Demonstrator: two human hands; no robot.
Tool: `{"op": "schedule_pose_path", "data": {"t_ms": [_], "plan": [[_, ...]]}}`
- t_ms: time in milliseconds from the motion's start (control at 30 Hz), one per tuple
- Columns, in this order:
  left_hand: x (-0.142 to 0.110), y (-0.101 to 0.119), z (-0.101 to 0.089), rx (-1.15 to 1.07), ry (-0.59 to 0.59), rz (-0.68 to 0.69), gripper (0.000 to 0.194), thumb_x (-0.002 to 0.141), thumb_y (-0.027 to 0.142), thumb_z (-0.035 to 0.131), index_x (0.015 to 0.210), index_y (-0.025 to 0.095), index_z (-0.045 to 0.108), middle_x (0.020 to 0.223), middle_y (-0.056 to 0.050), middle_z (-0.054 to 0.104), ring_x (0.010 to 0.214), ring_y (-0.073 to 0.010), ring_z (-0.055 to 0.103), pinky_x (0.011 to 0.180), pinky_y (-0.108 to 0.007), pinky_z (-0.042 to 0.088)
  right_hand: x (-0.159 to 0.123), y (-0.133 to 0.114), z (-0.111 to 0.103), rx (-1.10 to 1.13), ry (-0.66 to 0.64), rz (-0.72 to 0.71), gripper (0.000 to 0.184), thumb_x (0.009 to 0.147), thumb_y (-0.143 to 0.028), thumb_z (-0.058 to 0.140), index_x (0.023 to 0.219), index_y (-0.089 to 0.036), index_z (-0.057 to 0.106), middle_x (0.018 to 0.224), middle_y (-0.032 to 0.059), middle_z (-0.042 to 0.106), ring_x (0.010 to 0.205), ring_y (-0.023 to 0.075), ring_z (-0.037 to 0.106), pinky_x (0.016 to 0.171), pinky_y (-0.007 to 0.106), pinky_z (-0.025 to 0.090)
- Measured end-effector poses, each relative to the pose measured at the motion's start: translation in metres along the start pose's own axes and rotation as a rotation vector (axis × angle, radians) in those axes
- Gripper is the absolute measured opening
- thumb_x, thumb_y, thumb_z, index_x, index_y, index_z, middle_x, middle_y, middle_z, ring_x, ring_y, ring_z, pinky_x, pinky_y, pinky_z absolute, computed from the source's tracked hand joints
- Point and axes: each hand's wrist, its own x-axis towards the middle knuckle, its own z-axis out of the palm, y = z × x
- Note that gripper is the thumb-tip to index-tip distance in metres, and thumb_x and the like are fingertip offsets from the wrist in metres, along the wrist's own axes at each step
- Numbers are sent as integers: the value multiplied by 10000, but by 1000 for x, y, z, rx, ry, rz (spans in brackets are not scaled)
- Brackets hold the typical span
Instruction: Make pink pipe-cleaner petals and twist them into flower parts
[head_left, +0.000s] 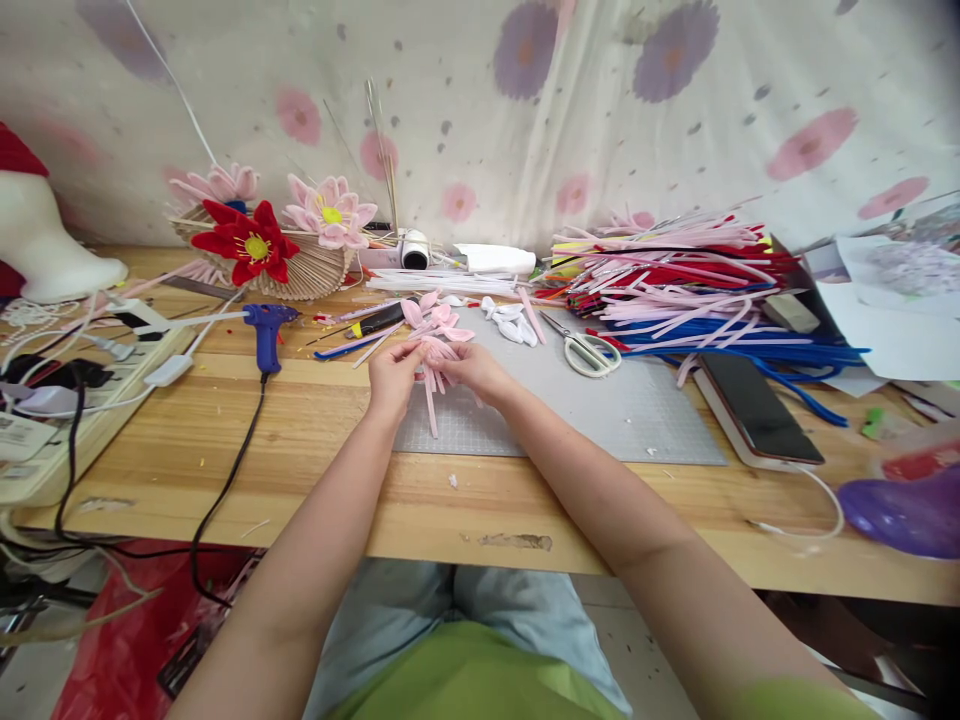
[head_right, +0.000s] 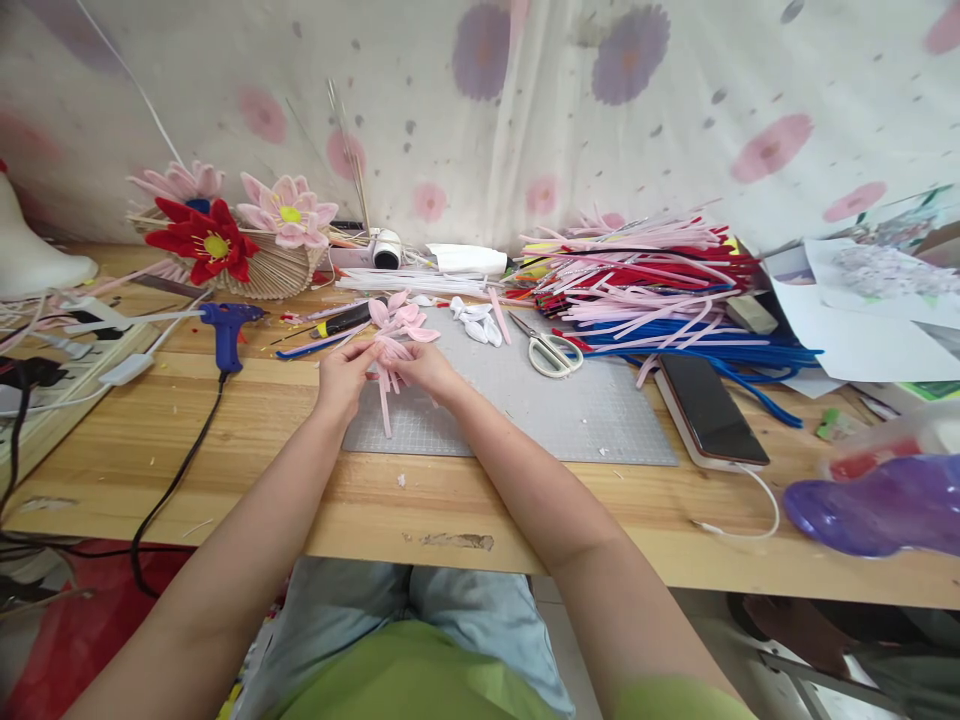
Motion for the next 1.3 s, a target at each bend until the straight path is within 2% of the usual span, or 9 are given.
{"op": "schedule_pose_path", "data": {"t_ms": [133,233,367,500,733,933,1100,1167,1300], "plan": [[0,0,-2,-3,-184,-112,232,637,348,698,632,122,644,535,8,538,454,-62,457,436,-199,445,0,0,-4,-40,44,78,120,651,-200,691,641,-110,612,475,-30,550,422,61,452,437,190,341],[1,-1,-4,35,-245,-139,191,623,299,713,679,122,666,521,14,530,466,-82,473,464,-234,463,0,1,-8,-20,0,129,111,660,-204,694,666,-110,636,518,-9,595,460,77,507,476,200,401],[2,-3,-1,18,-120,-83,136,608,245,706,654,120,677,542,2,560,500,-103,503,493,-240,442,0,4,-7,41,-115,114,174,755,-278,635,694,-116,626,584,7,620,521,79,541,536,203,454],[0,-4,5,-90,37,-1,79,610,207,680,624,132,663,583,8,574,522,-81,489,508,-208,402,2,8,4,252,-117,139,193,861,-306,505,801,-142,586,639,14,633,578,94,588,622,248,521],[4,-8,-1,54,10,199,146,621,242,663,525,143,613,508,29,513,511,-82,446,521,-213,350,0,7,8,208,-168,214,188,870,-260,497,757,-119,549,520,-5,581,484,89,583,528,215,526],[12,-13,-8,173,-121,91,187,636,308,671,580,140,609,520,21,548,486,-93,440,505,-222,332,-2,7,5,153,-86,231,135,862,-183,496,779,-112,577,622,25,648,536,84,611,503,181,515],[15,-16,-11,317,-109,191,197,675,297,641,562,146,582,490,28,508,473,-86,410,492,-211,310,1,12,4,130,-81,174,117,820,-246,569,774,-140,581,628,11,647,556,88,611,508,187,513],[13,-16,-10,276,-112,171,186,670,283,643,562,146,577,495,29,510,477,-83,415,488,-205,312,1,13,3,138,-78,155,121,804,-261,591,766,-147,578,623,6,642,557,93,608,522,203,518],[4,-9,-2,49,-40,-11,171,657,225,628,539,153,528,473,45,480,441,-80,409,458,-206,300,-2,11,7,199,-110,166,101,808,-240,584,794,-140,580,653,18,646,605,102,618,582,229,533]]}}
